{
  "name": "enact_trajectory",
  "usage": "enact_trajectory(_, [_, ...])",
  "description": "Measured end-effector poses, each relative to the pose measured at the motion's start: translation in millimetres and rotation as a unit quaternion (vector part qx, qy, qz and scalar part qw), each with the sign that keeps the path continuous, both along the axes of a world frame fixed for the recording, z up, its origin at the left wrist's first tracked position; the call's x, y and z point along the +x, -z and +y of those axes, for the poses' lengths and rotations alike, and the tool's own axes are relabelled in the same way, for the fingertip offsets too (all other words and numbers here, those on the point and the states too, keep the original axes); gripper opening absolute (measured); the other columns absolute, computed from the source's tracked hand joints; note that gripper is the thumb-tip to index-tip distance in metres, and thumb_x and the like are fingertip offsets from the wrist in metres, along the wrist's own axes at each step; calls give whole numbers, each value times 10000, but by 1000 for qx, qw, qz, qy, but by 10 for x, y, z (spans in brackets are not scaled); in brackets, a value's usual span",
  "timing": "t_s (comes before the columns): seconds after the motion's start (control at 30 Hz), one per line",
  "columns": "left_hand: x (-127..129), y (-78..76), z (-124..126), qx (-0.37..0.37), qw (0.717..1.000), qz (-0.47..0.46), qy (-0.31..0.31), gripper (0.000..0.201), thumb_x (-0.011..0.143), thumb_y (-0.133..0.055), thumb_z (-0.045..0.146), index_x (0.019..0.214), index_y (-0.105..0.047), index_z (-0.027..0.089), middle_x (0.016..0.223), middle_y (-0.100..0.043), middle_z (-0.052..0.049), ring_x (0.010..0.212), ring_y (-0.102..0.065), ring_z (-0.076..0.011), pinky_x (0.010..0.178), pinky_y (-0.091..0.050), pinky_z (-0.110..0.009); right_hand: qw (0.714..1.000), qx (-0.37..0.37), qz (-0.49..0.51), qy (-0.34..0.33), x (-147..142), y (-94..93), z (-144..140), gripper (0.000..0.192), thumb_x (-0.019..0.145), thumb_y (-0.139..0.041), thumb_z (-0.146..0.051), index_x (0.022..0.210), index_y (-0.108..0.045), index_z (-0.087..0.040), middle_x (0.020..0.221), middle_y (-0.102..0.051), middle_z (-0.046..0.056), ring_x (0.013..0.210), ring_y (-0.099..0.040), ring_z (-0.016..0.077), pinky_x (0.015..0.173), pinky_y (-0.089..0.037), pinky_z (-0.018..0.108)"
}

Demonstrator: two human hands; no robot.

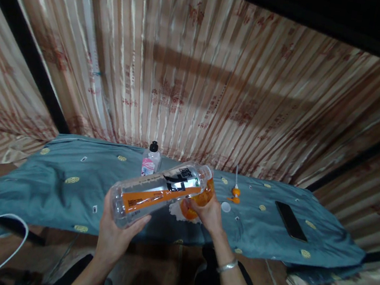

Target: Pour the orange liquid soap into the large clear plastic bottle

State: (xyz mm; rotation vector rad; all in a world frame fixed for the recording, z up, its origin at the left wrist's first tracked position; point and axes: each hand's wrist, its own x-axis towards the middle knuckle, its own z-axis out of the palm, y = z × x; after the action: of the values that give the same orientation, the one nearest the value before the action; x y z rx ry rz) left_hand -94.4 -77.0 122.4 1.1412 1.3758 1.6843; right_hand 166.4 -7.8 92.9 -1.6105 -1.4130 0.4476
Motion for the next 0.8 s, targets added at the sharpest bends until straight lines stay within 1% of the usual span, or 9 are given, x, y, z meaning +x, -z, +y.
enact_trajectory(0.07, [13, -16, 1, -7, 1000, -9, -12, 1030, 523, -974, 426, 1389, -483, 164, 1257, -720, -184, 1119, -741, -357, 921, -628, -499, 1000, -3, 3, -1, -3, -11, -4, 751, 671, -842, -411, 1337, -575, -189, 1104, -809, 113, 1044, -781, 333, 869, -634, 403])
enact_trajectory(0.13, [19, -21, 5, -9, 1000, -19, -19, 1042, 506, -975, 434, 1386, -486, 167, 1258, -720, -180, 1131, -734, -366, 937, -620, -516, 1000, -3, 10, -10, -5, -25, -9, 782, 682, -839, -406, 1376, -547, -194, 1131, -805, 109, 1072, -774, 325, 890, -630, 400])
enact_trajectory(0.2, [11, -12, 9, -6, 1000, -17, -13, 1039, 515, -971, 429, 1395, -480, 180, 1270, -716, -167, 1148, -726, -360, 981, -597, -531, 1000, -8, 15, -18, -4, -37, -15, 790, 694, -835, -402, 1396, -529, -205, 1157, -801, 103, 1104, -764, 318, 915, -622, 401])
enact_trajectory(0.27, [-6, 7, 13, -4, 1000, -5, -4, 1043, 525, -970, 424, 1410, -472, 189, 1298, -704, -160, 1179, -711, -352, 1040, -559, -536, 1000, -12, 17, -16, -3, -45, -19, 767, 695, -838, -403, 1377, -542, -213, 1165, -800, 97, 1117, -759, 316, 936, -613, 404])
enact_trajectory(0.37, [-23, 31, 16, 0, 1000, 4, -1, 1045, 538, -965, 429, 1426, -467, 193, 1343, -682, -162, 1232, -683, -353, 1089, -522, -535, 1000, -17, 14, -13, -1, -47, -22, 730, 700, -837, -421, 1343, -564, -210, 1130, -807, 96, 1092, -766, 320, 923, -615, 409])
enact_trajectory(0.5, [-14, 32, 22, 11, 1000, -2, 2, 1017, 547, -963, 420, 1413, -473, 210, 1341, -683, -154, 1220, -690, -346, 1082, -526, -537, 1000, -17, 1, -3, -4, -42, -22, 749, 697, -838, -444, 1347, -560, -197, 1110, -808, 109, 1077, -769, 340, 891, -624, 423])
enact_trajectory(0.67, [-11, 12, 29, 16, 1000, 6, -2, 1002, 552, -965, 389, 1409, -476, 211, 1278, -712, -142, 1158, -724, -336, 1028, -567, -531, 1000, -13, -5, -1, -2, -44, -20, 717, 675, -851, -426, 1303, -584, -205, 1100, -808, 108, 1074, -769, 341, 875, -626, 411])
enact_trajectory(0.8, [-32, 13, 26, 13, 1000, 15, 2, 994, 550, -967, 376, 1401, -486, 202, 1290, -705, -152, 1187, -708, -345, 1051, -546, -545, 1000, -11, -4, -7, 8, -36, -18, 728, 691, -837, -454, 1320, -577, -195, 1130, -800, 118, 1075, -768, 332, 869, -623, 402])
